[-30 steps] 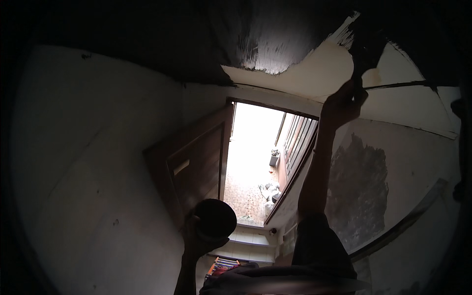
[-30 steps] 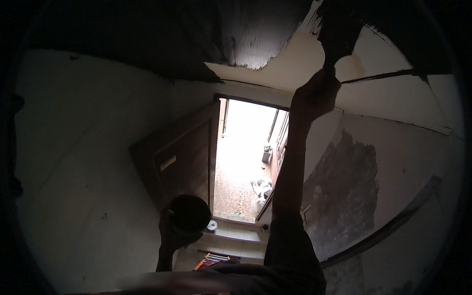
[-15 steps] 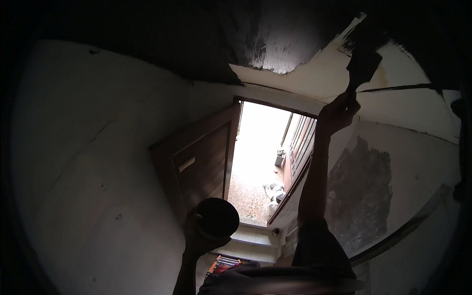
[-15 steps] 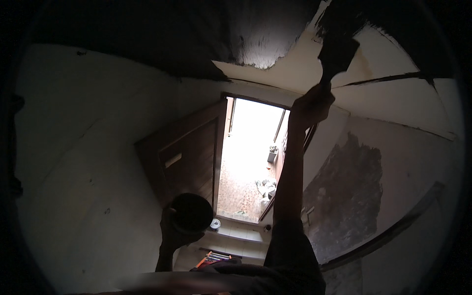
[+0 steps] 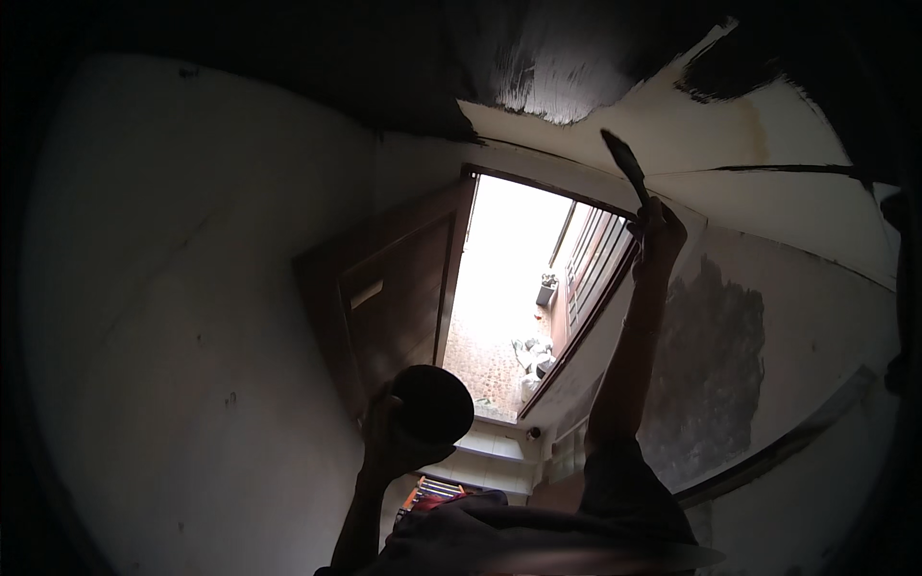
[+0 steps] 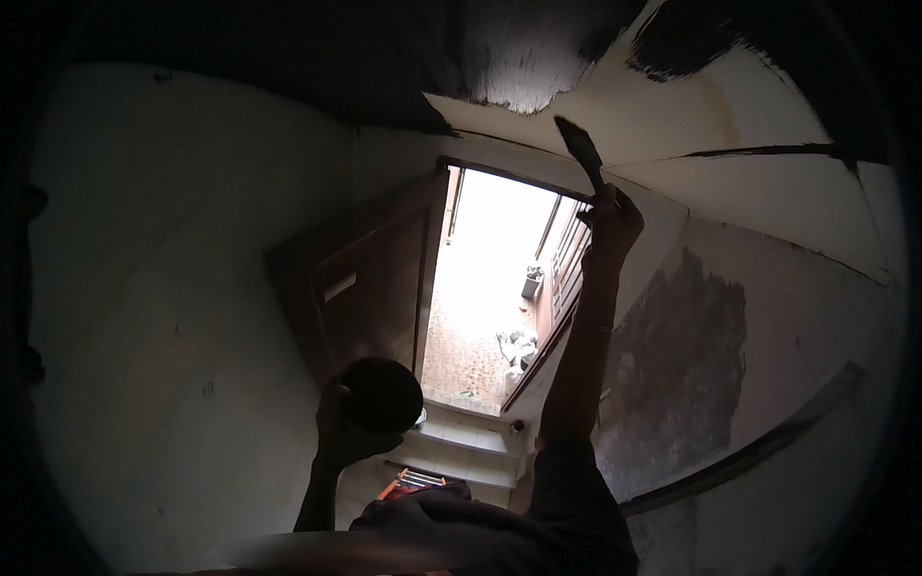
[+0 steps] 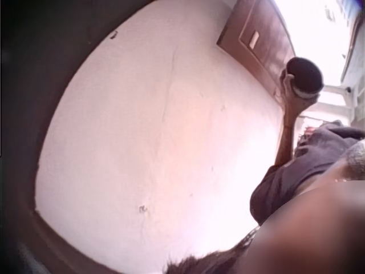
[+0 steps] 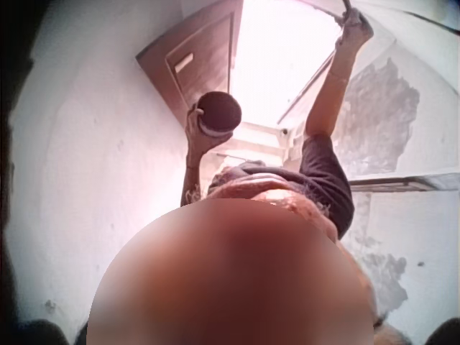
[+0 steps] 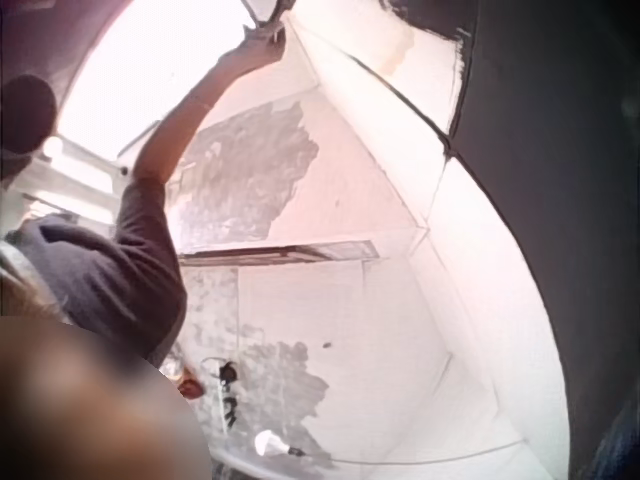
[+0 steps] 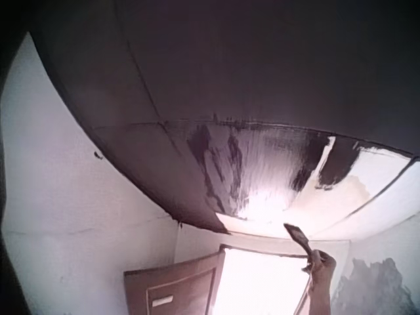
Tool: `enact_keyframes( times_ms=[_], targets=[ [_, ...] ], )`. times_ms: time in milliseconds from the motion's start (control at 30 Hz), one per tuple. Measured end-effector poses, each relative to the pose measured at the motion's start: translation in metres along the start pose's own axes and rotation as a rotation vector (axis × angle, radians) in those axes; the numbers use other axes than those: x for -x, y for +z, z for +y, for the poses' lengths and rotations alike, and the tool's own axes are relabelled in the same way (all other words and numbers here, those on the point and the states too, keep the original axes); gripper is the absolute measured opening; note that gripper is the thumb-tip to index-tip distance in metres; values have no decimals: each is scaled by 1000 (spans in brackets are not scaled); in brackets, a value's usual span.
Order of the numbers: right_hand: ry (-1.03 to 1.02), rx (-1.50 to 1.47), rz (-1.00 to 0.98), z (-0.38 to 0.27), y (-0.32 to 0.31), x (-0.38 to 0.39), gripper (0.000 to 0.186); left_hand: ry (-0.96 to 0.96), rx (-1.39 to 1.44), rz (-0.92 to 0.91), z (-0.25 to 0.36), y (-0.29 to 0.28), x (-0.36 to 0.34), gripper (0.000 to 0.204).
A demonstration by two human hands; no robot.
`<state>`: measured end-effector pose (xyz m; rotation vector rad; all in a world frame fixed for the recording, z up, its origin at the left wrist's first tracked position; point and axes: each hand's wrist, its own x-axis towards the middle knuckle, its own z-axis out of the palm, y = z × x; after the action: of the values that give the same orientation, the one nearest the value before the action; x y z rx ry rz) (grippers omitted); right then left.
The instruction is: The person paints a ceiling with black paint using a brush and a small container. They repeatedly dip the brush into the container and apply paint to the ceiling surface in a stairwell area.
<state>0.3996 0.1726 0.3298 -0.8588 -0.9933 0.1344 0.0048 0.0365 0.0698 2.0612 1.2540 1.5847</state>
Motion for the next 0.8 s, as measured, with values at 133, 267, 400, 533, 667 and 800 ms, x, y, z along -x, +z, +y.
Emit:
enact_keyframes(
  times_ms=[133,267,400,533,667,800],
  targets=[
    [226,-530,-303,17,-2,-11,31,85,58,36,0,2,5,107],
    [14,255,-484,15,6,-31,39,150,97,63,3,1,6,110],
    [-194,1159,-280,-11,24,-56,46,139,39,57,7,-5,6,106],
    [-406,178,-443,-46,39,-82,30,103,16,49,9,-9,6,105],
    [-236,-1166,-868,-96,29,-93,25,76,22,65,8,-12,8,108],
    [-610,-568,-478,-138,22,-48,32,68,25,25,6,-20,11,108]
  ],
)
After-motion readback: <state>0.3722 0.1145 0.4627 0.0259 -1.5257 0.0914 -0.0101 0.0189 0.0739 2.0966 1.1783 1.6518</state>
